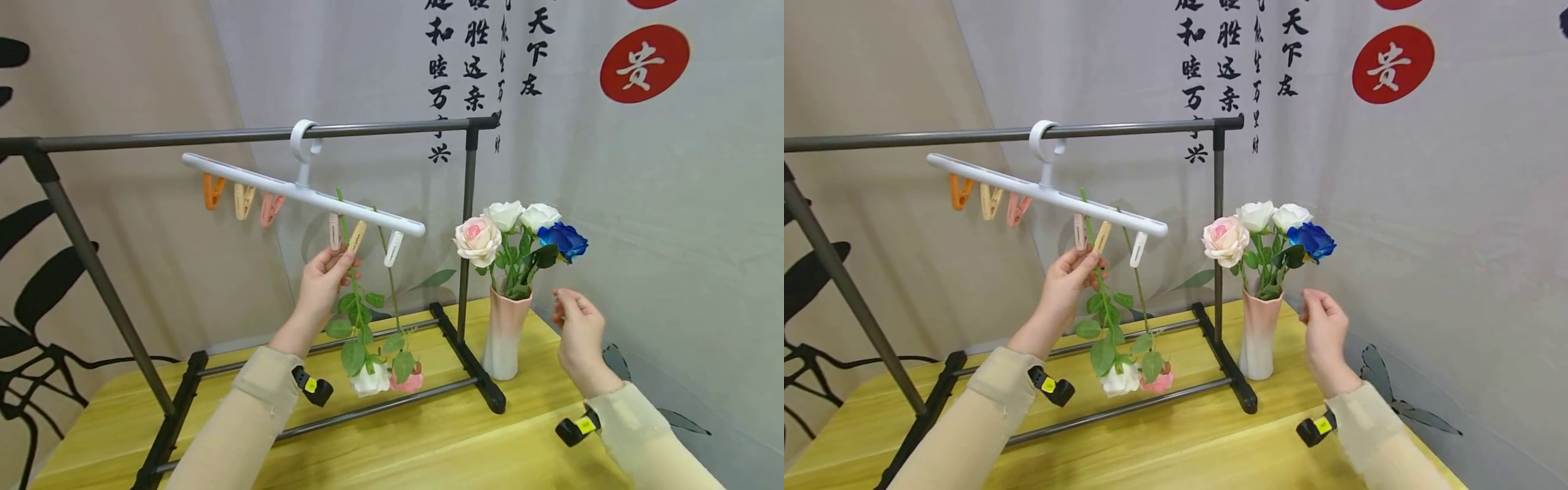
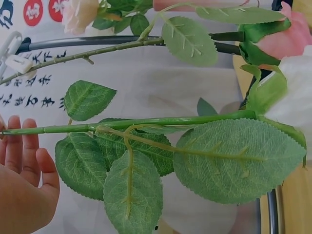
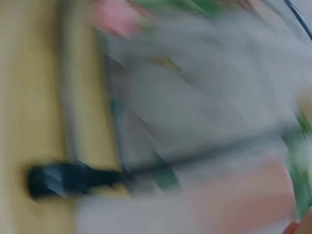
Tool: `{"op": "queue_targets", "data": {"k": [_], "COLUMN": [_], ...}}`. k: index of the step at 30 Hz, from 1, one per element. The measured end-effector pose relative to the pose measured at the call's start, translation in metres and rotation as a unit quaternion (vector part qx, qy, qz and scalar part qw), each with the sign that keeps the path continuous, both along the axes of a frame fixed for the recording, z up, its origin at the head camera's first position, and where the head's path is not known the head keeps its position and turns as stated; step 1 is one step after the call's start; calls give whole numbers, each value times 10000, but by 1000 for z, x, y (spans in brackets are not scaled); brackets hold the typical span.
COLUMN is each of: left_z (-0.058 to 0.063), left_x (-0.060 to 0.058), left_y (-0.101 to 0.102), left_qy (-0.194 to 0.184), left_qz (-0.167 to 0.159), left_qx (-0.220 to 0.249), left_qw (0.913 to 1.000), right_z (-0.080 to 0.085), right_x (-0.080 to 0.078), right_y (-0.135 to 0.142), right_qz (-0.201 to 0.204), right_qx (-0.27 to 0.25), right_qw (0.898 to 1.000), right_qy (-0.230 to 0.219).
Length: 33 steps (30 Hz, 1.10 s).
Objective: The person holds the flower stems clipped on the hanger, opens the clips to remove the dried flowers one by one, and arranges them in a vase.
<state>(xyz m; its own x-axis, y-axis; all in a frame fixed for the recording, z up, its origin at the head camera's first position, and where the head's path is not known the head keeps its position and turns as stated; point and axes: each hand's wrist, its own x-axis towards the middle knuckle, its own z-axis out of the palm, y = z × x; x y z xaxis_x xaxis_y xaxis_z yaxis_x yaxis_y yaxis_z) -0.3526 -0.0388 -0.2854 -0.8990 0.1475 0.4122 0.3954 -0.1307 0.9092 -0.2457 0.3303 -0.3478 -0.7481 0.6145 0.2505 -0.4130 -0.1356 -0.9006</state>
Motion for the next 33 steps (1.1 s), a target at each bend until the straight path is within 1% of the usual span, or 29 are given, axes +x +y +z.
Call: {"op": "queue_targets", "data": {"k": [2,4,6,8,10,11,13,15,17,20,24,26,29,33], "left_z": [1,2,2,2,1,0,-2,-6,-9,-12,-14,-14,-15,-14], "left_x": [0,0,0,0,1,1,1,0,-1,-1,1,1,1,2], "left_y": [0,0,1,2,3,3,3,4,5,6,10,12,14,17], "left_qy": [-13,-16,1,21,-1,-23,-81,-110,-88,-52,-130,-187,-226,-252], "left_qz": [9,18,20,38,47,60,55,34,39,100,116,76,19,67], "left_qx": [47,57,59,75,91,84,62,22,-29,-77,-127,-163,-250,-341], "left_qw": [10000,10000,10000,10000,9999,9999,9999,9999,9999,9999,9998,9997,9994,9991], "right_z": [-5,-7,-4,4,14,19,30,39,49,62,76,83,92,105], "right_x": [9,15,16,13,8,5,-1,-9,-18,-33,-51,-57,-64,-74], "right_y": [-24,-49,-70,-87,-103,-111,-124,-136,-147,-161,-176,-182,-190,-202], "right_qz": [82,381,764,1245,1815,2084,2555,2936,3227,3640,3920,3940,3860,3693], "right_qx": [633,1354,1973,2485,2774,2895,3050,3088,3012,2615,2090,1951,1907,1853], "right_qw": [9978,9885,9709,9456,9232,9140,9016,8953,8921,8915,8951,8977,9025,9106], "right_qy": [168,557,1127,1689,1944,1936,1698,1298,962,652,389,275,86,-95]}}
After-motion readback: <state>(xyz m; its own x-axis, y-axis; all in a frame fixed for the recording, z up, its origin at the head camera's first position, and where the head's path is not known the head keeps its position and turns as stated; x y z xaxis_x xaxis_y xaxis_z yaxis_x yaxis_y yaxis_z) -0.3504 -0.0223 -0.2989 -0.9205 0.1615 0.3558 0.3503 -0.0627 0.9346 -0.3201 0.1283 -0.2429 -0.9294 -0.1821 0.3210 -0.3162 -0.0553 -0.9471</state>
